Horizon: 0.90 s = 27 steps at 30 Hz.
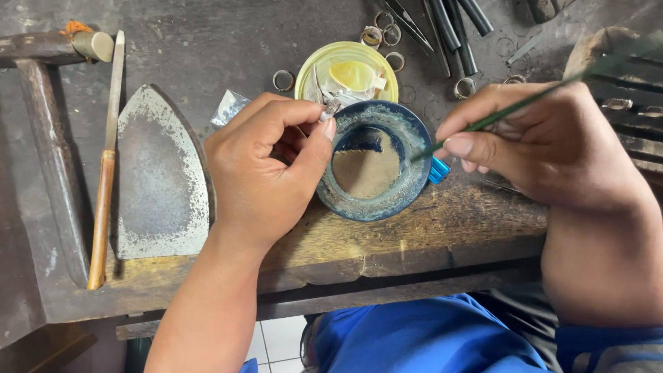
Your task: Applying solder paste to a small jewelry component using a fine brush at a workbench.
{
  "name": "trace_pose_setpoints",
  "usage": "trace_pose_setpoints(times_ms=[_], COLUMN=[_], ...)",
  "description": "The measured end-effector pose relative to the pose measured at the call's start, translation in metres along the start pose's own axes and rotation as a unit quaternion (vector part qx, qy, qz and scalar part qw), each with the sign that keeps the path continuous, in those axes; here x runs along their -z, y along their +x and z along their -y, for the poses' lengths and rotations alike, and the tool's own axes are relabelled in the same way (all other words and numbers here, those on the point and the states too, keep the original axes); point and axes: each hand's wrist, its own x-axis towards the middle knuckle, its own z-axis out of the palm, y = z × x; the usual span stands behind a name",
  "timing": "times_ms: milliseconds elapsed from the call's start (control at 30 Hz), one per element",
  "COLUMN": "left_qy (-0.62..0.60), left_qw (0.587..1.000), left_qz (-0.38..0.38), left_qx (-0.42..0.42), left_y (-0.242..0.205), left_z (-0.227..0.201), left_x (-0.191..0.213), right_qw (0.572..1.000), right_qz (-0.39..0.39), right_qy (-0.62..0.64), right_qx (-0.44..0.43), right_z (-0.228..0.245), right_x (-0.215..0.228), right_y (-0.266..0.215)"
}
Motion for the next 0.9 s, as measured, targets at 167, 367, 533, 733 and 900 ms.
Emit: trace_pose_setpoints(times_ms=[167, 367, 533, 733, 900], left_qy=[0.017, 0.011, -0.005, -0.014, -0.020], left_qw=[1.000, 1.000, 1.000, 1.000, 0.999], left_qz=[0.006, 0.005, -0.002, -0.004, -0.009], left_qx=[-0.003, 0.003, -0.006, -0.010, -0.033], left_y=[0.001, -0.001, -0.002, -0.003, -0.004], left_z=[0.000, 0.000, 0.003, 0.009, 0.013], left_x=[0.001, 0.001, -0.001, -0.005, -0.006], right_qw=[0.990, 0.980, 0.986, 0.947, 0.944], right_qz=[0.019, 0.019, -0.041, 0.053, -0.166], right_qy=[-0.133, -0.183, -0.140, -0.244, -0.181], right_qx=[0.042, 0.073, 0.075, 0.204, 0.220], right_z=[-0.005, -0.007, 0.011, -0.122, -0.010], right_x=[-0.001, -0.004, 0.001, 0.086, -0.036], right_y=[0.005, 0.005, -0.013, -0.072, -0.034])
